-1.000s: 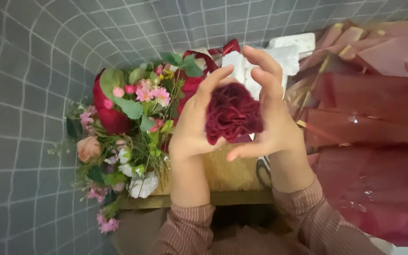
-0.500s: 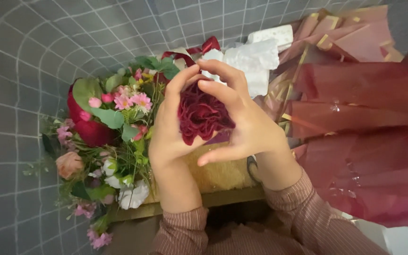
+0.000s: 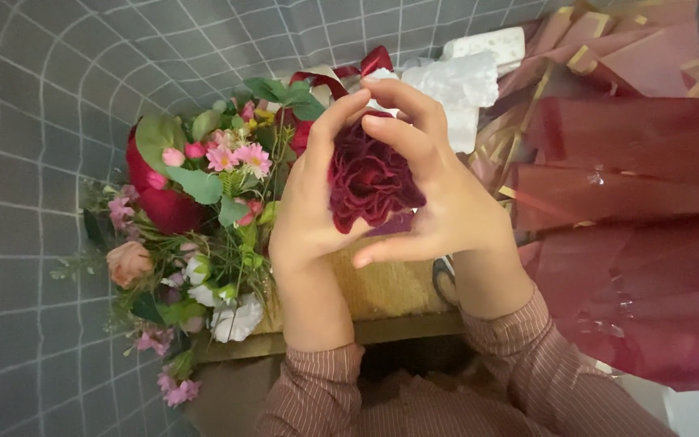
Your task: The person shapes the petals of a large red flower by hand and handles a thin wire while working at a design station.
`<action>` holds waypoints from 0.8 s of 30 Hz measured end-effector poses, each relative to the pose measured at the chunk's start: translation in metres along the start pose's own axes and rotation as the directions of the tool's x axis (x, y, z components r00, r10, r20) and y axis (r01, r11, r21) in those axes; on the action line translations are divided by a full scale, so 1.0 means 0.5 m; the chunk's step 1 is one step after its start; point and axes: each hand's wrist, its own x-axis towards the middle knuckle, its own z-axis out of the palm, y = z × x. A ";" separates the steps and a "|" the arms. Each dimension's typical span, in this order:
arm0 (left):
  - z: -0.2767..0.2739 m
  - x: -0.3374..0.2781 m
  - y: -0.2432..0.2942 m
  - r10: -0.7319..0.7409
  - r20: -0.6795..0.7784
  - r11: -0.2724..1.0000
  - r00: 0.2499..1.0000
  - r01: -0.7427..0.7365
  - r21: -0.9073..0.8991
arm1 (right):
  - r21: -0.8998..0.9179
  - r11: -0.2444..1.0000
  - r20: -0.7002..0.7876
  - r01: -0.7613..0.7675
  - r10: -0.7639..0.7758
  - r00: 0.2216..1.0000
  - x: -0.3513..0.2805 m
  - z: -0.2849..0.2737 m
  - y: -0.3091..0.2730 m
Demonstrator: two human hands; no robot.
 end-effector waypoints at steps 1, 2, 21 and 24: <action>0.001 0.000 -0.001 -0.001 -0.001 1.000 1.000 0.001 0.001 | 0.001 1.000 0.000 0.001 -0.001 1.000 -0.001 0.001 0.000; 0.001 -0.001 -0.002 -0.009 -0.001 1.000 1.000 0.009 -0.004 | -0.005 1.000 -0.001 -0.011 0.011 1.000 -0.003 0.001 -0.001; 0.002 0.001 -0.011 0.033 0.002 0.999 0.999 -0.033 -0.041 | 0.001 1.000 0.006 -0.007 0.007 1.000 0.001 0.000 0.003; 0.003 0.001 -0.018 0.055 0.001 0.996 0.998 -0.055 -0.066 | 0.006 1.000 0.004 -0.012 0.012 1.000 0.001 0.001 0.002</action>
